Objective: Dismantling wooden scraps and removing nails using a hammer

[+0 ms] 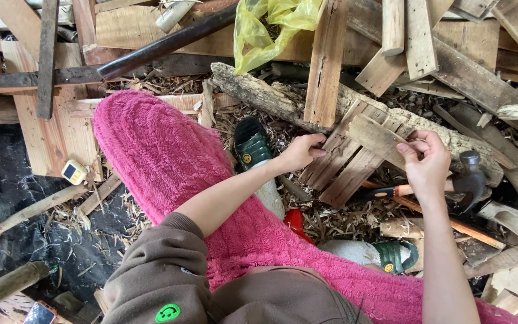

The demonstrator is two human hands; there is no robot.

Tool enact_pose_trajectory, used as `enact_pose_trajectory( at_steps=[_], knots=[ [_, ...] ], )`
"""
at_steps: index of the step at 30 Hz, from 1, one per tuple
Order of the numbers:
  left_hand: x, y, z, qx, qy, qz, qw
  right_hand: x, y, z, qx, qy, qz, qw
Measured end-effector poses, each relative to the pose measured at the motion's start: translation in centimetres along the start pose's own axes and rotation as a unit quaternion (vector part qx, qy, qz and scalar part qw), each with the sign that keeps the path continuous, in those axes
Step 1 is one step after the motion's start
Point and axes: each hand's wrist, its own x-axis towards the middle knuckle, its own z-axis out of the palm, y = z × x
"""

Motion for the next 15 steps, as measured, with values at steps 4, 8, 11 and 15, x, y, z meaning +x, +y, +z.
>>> enact_pose_trajectory(
  at_steps=[4,8,11,15],
  knots=[
    [-0.2,0.5,0.0,-0.001,-0.002,-0.016,1.000,0.0,-1.5,0.8,-0.106,0.017,0.042,0.993],
    [-0.6,0.7,0.3,-0.001,-0.019,-0.022,1.000,-0.5,-1.7,1.4,-0.156,0.039,0.084,0.983],
    [-0.5,-0.1,0.6,0.008,-0.025,-0.006,1.000,-0.6,-0.7,1.7,-0.182,0.057,0.039,0.981],
    [-0.1,1.3,0.2,0.082,-0.065,-0.085,0.991,0.3,1.7,1.5,-0.231,0.083,0.022,0.969]
  ],
)
